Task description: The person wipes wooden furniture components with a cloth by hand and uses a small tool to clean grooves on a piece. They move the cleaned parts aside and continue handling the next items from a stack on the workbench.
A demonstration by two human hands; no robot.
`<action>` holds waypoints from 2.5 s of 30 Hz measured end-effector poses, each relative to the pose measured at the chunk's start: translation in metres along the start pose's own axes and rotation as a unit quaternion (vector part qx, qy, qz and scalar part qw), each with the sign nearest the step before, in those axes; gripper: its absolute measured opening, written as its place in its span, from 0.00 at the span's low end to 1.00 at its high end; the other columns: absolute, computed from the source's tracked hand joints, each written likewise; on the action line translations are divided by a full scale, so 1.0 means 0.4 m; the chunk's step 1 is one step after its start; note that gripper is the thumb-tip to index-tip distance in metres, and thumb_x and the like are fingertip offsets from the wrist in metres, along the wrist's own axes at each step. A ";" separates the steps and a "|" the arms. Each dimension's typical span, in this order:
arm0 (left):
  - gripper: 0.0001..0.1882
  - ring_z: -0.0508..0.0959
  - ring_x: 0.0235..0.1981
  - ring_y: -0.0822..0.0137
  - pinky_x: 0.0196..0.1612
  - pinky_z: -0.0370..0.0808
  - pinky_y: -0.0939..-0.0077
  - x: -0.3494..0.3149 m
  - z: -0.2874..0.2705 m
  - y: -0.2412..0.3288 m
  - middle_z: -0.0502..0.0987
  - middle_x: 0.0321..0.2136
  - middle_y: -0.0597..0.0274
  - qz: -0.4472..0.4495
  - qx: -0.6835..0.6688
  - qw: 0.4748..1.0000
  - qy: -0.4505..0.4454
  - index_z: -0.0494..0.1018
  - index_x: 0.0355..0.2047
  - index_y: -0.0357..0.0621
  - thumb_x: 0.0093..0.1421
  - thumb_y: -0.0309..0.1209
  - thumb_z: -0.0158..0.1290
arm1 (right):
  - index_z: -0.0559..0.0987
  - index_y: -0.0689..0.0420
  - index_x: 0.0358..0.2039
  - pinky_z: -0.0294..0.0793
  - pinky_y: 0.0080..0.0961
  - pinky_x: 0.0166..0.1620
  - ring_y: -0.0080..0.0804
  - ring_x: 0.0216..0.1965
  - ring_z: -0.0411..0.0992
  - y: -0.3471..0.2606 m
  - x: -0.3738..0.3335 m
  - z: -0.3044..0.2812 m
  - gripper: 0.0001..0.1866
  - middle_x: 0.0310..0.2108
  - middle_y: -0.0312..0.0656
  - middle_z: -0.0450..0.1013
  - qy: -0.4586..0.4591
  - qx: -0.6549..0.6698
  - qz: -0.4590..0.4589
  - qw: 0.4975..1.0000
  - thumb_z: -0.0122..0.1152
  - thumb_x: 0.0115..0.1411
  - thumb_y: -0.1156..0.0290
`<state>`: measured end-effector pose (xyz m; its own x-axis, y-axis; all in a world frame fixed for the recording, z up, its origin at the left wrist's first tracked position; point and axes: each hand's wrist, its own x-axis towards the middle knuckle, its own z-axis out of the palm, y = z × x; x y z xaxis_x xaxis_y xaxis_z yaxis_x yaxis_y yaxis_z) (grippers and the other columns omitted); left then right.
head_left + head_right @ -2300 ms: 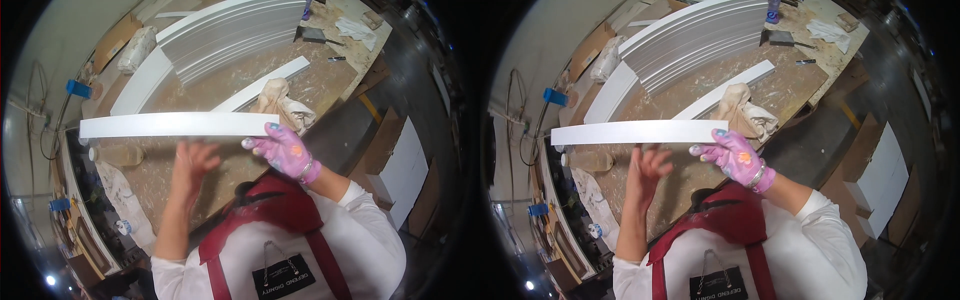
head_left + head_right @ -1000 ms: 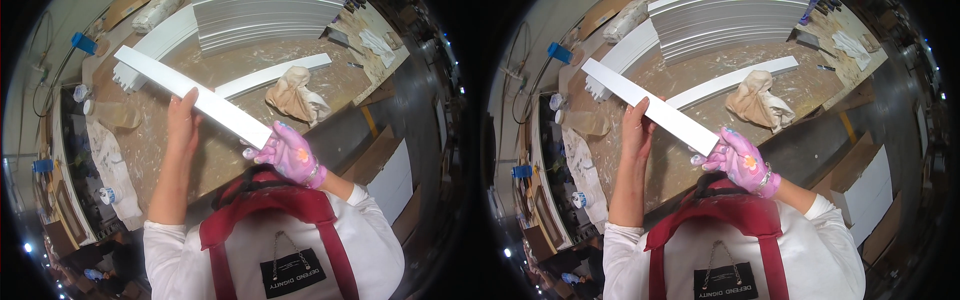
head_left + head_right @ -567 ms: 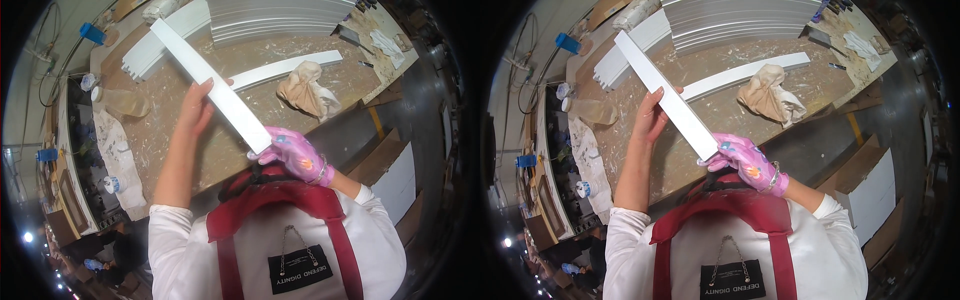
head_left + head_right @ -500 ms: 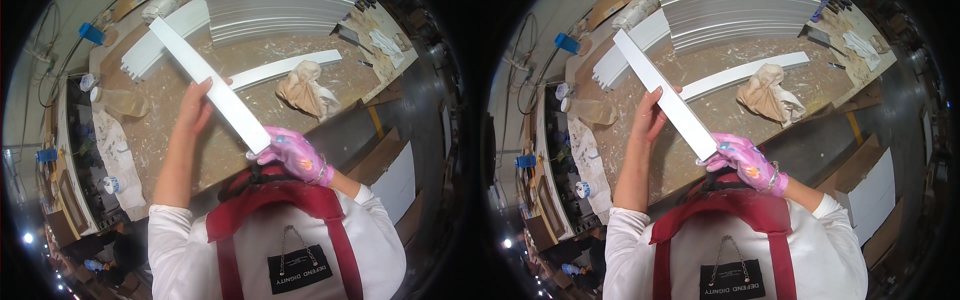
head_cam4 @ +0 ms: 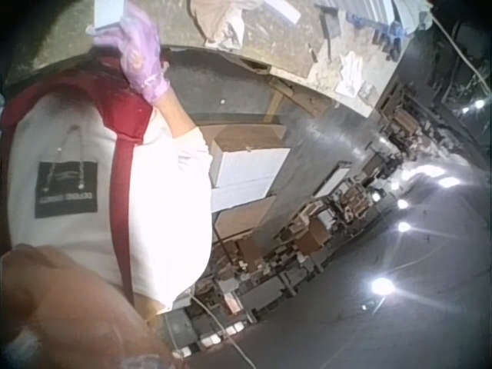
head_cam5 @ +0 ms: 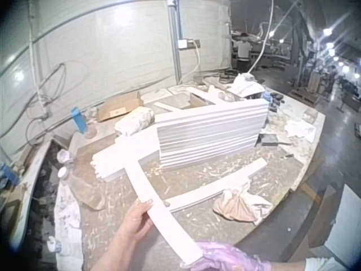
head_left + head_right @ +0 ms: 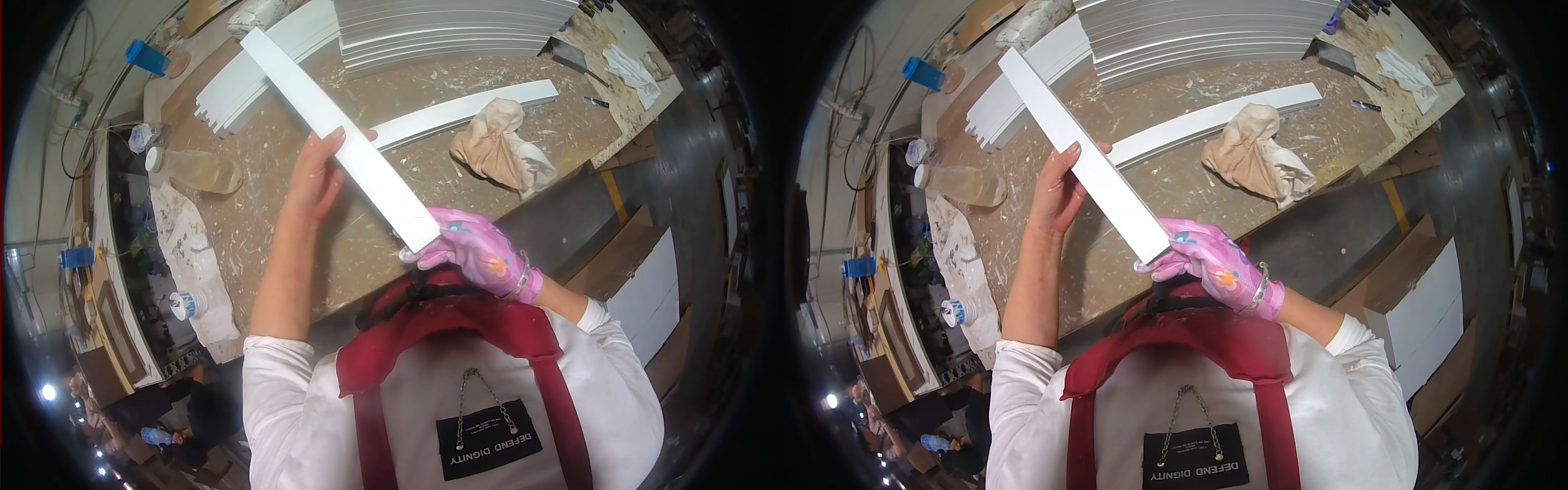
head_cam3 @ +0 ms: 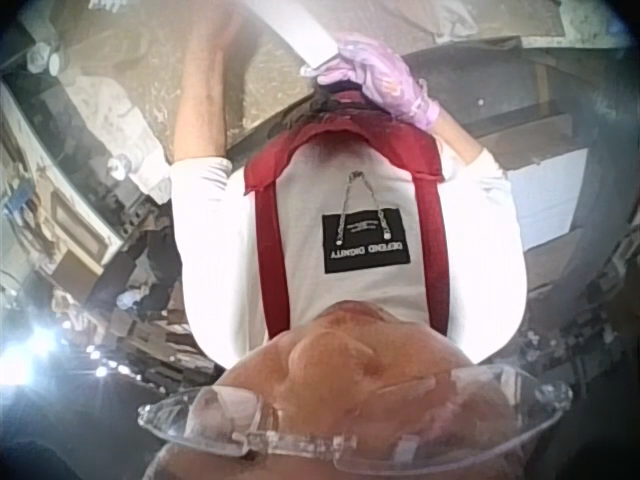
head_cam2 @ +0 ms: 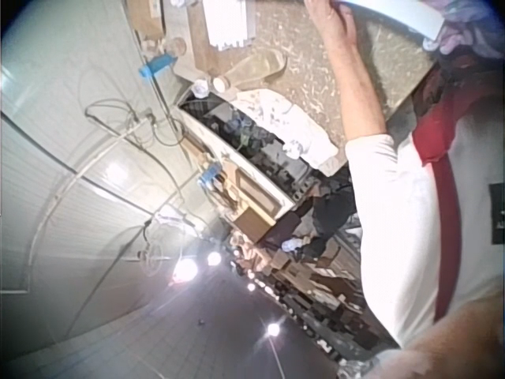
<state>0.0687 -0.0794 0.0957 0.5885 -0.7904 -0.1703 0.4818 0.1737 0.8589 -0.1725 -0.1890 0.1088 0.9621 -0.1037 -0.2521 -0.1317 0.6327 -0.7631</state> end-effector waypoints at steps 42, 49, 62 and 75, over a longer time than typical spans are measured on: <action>0.21 0.78 0.40 0.59 0.48 0.75 0.66 -0.034 -0.060 0.017 0.78 0.38 0.46 0.004 0.107 0.980 0.165 0.67 0.47 0.33 0.60 0.36 0.54 | 0.76 0.59 0.47 0.68 0.36 0.55 0.48 0.50 0.70 -0.439 -0.144 -0.873 0.18 0.47 0.48 0.74 0.346 -0.793 -0.139 0.482 0.48 0.65 0.61; 0.14 0.80 0.35 0.69 0.40 0.79 0.74 -0.074 0.013 0.011 0.80 0.37 0.51 0.011 0.111 0.976 0.189 0.71 0.42 0.38 0.62 0.36 0.51 | 0.63 0.59 0.63 0.56 0.33 0.65 0.47 0.63 0.60 -0.537 -0.014 -1.149 0.32 0.61 0.53 0.64 0.311 -0.803 -0.105 0.498 0.57 0.60 0.63; 0.31 0.77 0.33 0.66 0.37 0.73 0.75 -0.247 -0.194 -0.176 0.79 0.34 0.58 -0.150 0.368 0.862 0.315 0.68 0.53 0.31 0.55 0.40 0.61 | 0.71 0.60 0.30 0.65 0.28 0.35 0.31 0.29 0.63 -0.574 0.032 -1.432 0.06 0.25 0.39 0.67 0.195 -0.736 -0.011 0.648 0.59 0.55 0.72; 0.23 0.74 0.47 0.50 0.48 0.72 0.59 -0.491 0.162 -0.387 0.75 0.46 0.52 0.056 0.692 0.632 0.344 0.74 0.48 0.44 0.51 0.29 0.63 | 0.70 0.63 0.51 0.65 0.25 0.52 0.31 0.48 0.67 -0.557 -0.029 -1.595 0.20 0.47 0.44 0.71 0.278 -0.611 -0.041 0.740 0.60 0.61 0.68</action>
<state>-0.1635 0.0108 0.0275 0.9411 -0.2929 0.1688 -0.3371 -0.8512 0.4023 -0.3067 -0.8184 -0.0977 0.7764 -0.6186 -0.1206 -0.5225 -0.5247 -0.6721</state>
